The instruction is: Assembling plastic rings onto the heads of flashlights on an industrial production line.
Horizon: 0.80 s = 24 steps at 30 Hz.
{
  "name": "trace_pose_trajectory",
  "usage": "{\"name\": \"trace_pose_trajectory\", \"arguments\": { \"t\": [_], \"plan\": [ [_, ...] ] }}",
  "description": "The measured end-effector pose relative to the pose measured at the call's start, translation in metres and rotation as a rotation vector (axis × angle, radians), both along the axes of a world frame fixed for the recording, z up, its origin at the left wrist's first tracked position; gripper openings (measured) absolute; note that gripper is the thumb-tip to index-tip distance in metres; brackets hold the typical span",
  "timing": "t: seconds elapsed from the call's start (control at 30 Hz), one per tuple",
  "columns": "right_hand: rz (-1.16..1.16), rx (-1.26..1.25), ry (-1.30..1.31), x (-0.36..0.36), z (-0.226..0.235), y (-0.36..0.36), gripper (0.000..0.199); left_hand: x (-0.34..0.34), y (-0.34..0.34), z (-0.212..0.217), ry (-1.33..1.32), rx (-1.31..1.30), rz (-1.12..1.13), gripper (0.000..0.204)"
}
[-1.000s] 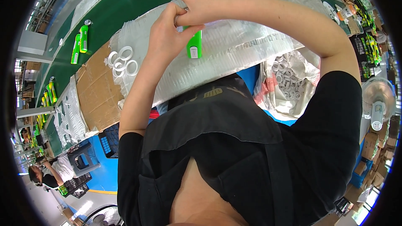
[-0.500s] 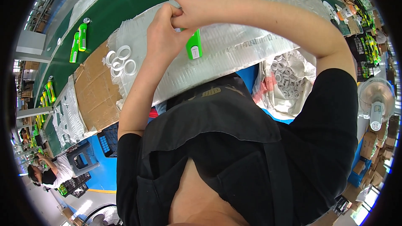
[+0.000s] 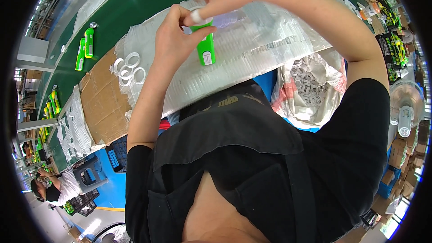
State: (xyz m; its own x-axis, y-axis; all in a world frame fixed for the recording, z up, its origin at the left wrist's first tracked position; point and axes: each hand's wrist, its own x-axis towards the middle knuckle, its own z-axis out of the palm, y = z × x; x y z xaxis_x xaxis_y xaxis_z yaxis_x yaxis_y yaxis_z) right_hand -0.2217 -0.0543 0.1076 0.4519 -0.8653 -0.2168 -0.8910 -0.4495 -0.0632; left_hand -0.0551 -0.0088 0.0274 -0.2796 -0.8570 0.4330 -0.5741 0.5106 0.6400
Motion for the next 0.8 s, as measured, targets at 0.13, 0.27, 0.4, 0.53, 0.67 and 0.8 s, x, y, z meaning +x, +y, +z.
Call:
{"name": "trace_pose_trajectory", "arguments": {
  "t": [0.13,0.27,0.4,0.53,0.67,0.8],
  "plan": [
    [0.258,-0.061,-0.287,-0.009,-0.014,0.006,0.050,-0.001,0.001,-0.004,0.093,-0.087,-0.041,0.047],
    [0.138,-0.178,-0.279,-0.015,-0.019,0.005,0.044,-0.001,-0.001,-0.003,0.060,-0.077,-0.049,0.047],
    [0.288,-0.132,-0.535,-0.021,-0.031,0.009,0.043,-0.002,0.001,-0.007,0.078,-0.169,-0.045,0.046],
    [0.171,-0.003,-0.562,-0.026,-0.020,0.020,0.038,0.007,-0.001,-0.014,0.221,-0.026,-0.193,0.069],
    [0.230,0.039,-0.878,-0.035,0.003,0.037,0.043,0.033,0.000,-0.012,0.324,0.256,-0.480,0.101],
    [0.501,-0.134,-0.907,-0.025,0.011,0.051,0.038,0.040,0.032,0.013,0.612,1.092,-0.943,0.074]
  ]
}}
